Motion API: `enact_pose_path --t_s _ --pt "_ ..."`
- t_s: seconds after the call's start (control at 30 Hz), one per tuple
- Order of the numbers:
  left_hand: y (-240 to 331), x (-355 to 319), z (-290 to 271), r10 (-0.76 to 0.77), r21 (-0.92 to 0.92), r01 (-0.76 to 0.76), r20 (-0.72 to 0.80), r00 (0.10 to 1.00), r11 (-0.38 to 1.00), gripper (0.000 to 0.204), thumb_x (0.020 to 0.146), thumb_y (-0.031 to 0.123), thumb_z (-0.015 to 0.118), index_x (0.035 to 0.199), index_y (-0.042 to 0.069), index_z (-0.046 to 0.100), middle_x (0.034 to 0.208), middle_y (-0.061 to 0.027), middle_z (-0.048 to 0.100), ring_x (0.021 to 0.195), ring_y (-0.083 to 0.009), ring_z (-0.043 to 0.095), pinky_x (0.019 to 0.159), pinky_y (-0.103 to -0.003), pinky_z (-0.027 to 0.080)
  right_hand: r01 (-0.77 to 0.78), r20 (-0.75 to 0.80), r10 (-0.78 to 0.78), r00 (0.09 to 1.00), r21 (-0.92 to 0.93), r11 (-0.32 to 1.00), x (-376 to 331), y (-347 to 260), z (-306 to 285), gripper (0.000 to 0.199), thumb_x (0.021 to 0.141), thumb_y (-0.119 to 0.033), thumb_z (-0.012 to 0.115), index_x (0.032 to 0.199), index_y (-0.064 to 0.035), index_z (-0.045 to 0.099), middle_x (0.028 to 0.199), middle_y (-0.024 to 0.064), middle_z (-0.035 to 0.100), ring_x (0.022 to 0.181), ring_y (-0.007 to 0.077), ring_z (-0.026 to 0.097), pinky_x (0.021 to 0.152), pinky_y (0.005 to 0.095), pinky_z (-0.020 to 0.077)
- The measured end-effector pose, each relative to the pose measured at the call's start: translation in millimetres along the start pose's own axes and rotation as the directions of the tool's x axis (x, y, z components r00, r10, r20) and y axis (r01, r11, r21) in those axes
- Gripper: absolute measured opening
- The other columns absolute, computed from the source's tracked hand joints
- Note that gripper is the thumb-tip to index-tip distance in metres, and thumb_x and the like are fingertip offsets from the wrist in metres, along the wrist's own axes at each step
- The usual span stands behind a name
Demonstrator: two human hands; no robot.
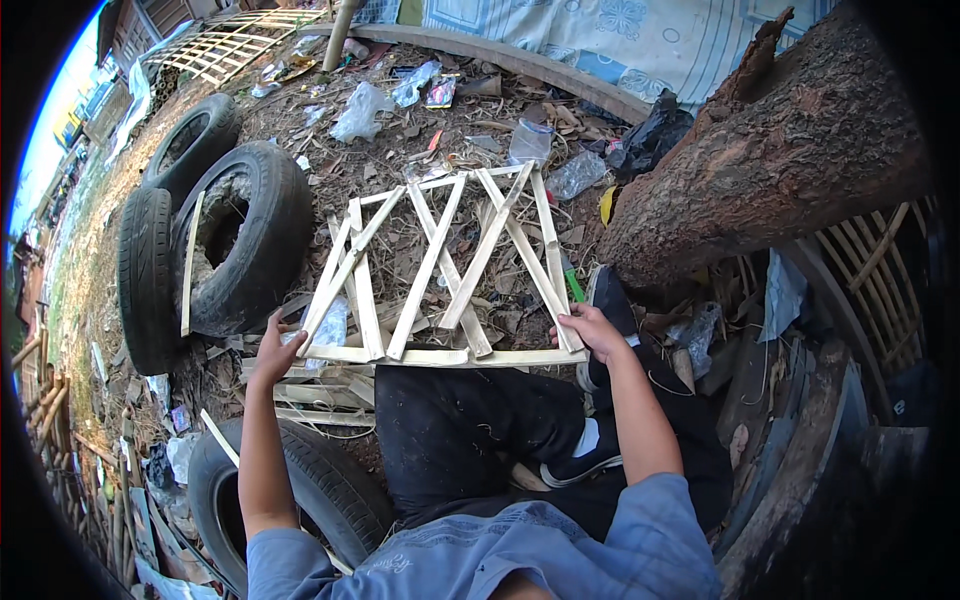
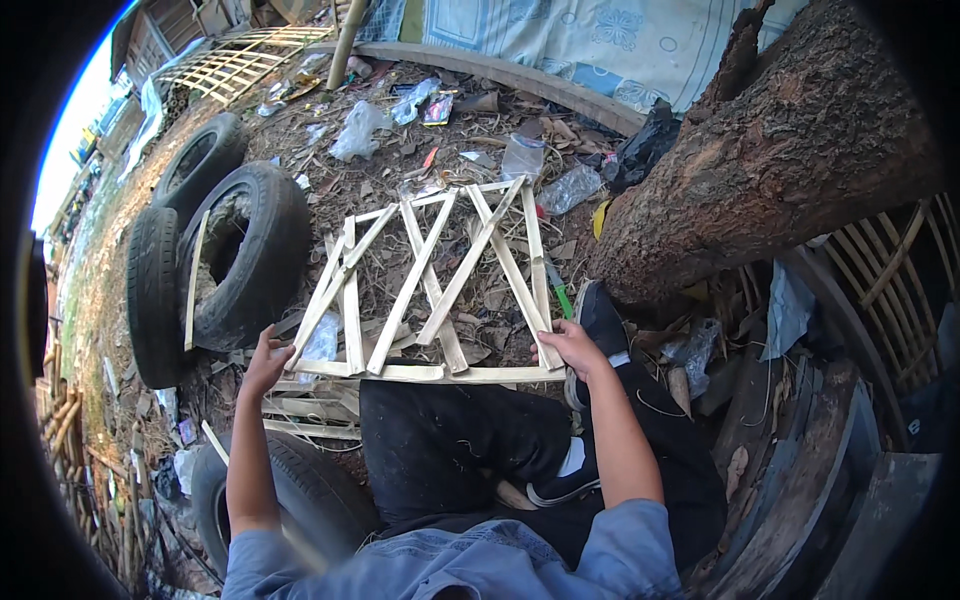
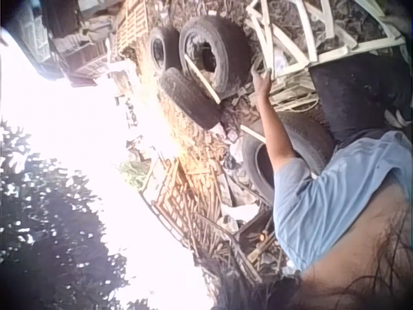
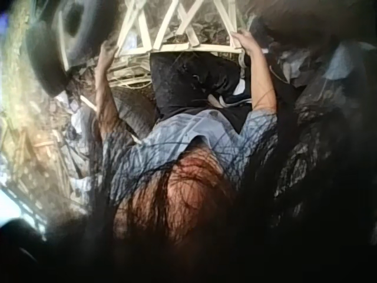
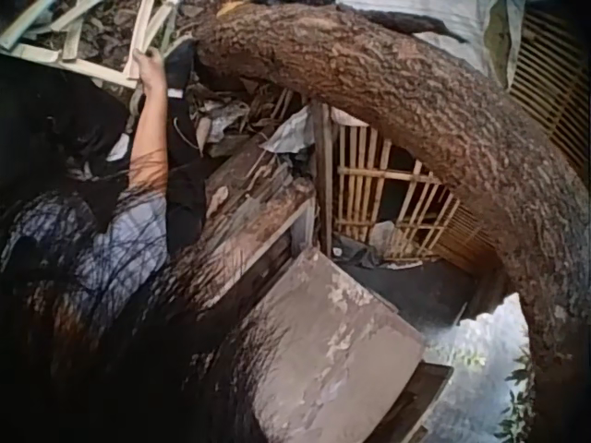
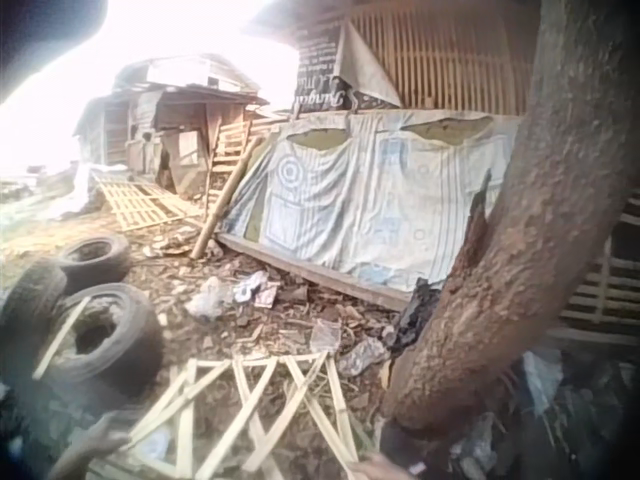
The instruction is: The person aligns thin wooden strips to form a lattice frame and uses a wooden mallet to tap them together on the ground.
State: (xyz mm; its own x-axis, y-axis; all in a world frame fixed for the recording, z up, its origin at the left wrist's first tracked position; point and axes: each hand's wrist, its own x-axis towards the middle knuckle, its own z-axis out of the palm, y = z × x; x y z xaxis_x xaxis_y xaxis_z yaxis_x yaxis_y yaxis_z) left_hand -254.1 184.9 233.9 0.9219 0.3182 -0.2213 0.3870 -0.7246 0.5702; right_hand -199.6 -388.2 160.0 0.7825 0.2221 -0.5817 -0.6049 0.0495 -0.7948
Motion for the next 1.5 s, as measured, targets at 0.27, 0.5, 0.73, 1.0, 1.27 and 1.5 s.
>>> enact_pose_path --t_s 0.27,0.5,0.73,1.0,1.27,1.5 --pt "72 -173 91 0.565 0.137 -0.548 -0.207 0.799 0.825 0.061 0.075 0.014 0.075 0.128 0.002 0.048 0.131 -0.0217 0.047 0.132 -0.0440 0.040 0.114 -0.054 0.028 0.045 0.141 -0.065 0.988 0.143 0.989 -12 9 -1 0.041 0.096 -0.022 0.061 0.127 0.0009 0.048 0.103 0.0191 0.070 0.093 0.0243 0.070 0.084 0.0376 0.0570" --pt "40 -188 164 0.409 0.202 -0.434 0.153 0.900 0.878 0.121 0.073 0.062 0.076 0.155 0.004 0.007 0.155 -0.0378 0.004 0.145 -0.0536 0.010 0.117 -0.063 0.011 0.067 0.314 -0.193 0.930 0.371 0.926 -37 -11 7 0.040 0.098 -0.022 0.056 0.129 0.0016 0.047 0.113 0.0224 0.067 0.103 0.0287 0.069 0.094 0.0421 0.0548" --pt "35 -178 164 0.311 0.270 -0.390 0.294 0.904 0.880 0.128 0.075 0.068 0.071 0.155 0.004 -0.005 0.156 -0.0388 -0.006 0.147 -0.0534 -0.002 0.117 -0.063 0.007 0.113 0.374 -0.188 0.908 0.213 0.971 -46 -10 20 0.053 0.095 -0.028 0.060 0.136 0.0015 0.043 0.120 0.0221 0.065 0.107 0.0281 0.068 0.095 0.0412 0.0541" --pt "46 -177 166 0.295 0.347 -0.361 0.230 0.927 0.865 0.127 0.074 0.070 0.070 0.156 0.005 -0.001 0.158 -0.0345 -0.002 0.148 -0.0514 0.001 0.117 -0.065 0.006 0.049 0.190 -0.104 0.976 0.273 0.961 -38 29 26 0.038 0.098 -0.020 0.054 0.130 0.0001 0.049 0.107 0.0182 0.068 0.096 0.0259 0.069 0.090 0.0393 0.0552" --pt "94 -181 142 0.064 -0.637 0.183 0.345 0.937 0.749 0.061 0.101 0.038 0.055 0.143 -0.004 0.039 0.115 -0.0178 0.066 0.090 -0.0151 0.066 0.079 -0.028 0.050 0.106 0.158 -0.155 0.975 0.282 0.954 -50 8 48 0.048 0.093 -0.012 0.058 0.136 0.0010 0.042 0.109 0.0224 0.067 0.095 0.0288 0.070 0.087 0.0422 0.0571" --pt "124 -122 155 0.021 -0.899 0.350 0.368 0.929 0.264 0.032 0.102 0.034 0.055 0.101 0.001 0.058 0.088 -0.0138 0.070 0.077 -0.0210 0.069 0.074 -0.034 0.055 0.111 0.195 -0.152 0.969 0.204 0.973 -58 -9 43 0.045 0.095 -0.007 0.058 0.135 0.0024 0.041 0.111 0.0234 0.067 0.098 0.0283 0.070 0.088 0.0393 0.0571"
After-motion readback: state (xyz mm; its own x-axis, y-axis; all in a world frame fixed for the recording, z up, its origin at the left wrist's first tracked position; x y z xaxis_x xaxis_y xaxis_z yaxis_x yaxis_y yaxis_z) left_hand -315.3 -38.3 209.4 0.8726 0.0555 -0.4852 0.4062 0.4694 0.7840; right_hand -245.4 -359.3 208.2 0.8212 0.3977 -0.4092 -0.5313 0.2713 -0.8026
